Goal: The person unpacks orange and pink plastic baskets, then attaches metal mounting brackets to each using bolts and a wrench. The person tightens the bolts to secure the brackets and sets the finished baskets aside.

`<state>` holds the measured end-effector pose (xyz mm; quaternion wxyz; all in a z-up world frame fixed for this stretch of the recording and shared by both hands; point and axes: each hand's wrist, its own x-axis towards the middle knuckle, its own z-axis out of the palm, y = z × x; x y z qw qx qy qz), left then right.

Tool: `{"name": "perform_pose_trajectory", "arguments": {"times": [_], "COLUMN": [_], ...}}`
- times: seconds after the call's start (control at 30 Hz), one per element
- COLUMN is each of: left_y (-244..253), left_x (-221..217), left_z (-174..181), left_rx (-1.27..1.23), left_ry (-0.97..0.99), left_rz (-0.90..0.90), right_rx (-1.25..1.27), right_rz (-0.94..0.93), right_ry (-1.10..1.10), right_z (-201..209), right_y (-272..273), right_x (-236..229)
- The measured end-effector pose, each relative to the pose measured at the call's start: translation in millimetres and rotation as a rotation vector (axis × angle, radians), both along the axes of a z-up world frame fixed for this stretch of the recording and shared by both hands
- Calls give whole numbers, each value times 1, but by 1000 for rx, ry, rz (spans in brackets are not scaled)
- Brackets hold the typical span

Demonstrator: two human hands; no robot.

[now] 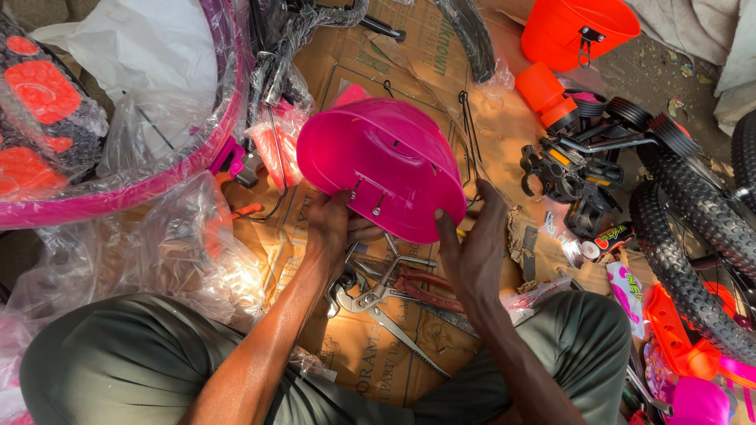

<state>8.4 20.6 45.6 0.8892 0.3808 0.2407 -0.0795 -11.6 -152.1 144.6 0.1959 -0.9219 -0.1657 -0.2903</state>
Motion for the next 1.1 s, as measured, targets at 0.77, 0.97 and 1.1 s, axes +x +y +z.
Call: {"name": "perform_pose_trajectory", "arguments": {"times": [0.77,0.97,1.1], "left_y": [2,20,21], "left_x": [-19,-37,-40], "left_z": [75,133,147], "left_rx": [1029,1714,1837], "left_ry": [-276,-1090,-1222], "left_rz": [-211,220,270], "right_rx": [468,-15,-226], "right_rz": [-130,5,205], "right_ry": [588,707,719], "right_z": [50,121,120], "right_y": [-53,-46,-19], "right_x": [83,155,193]}}
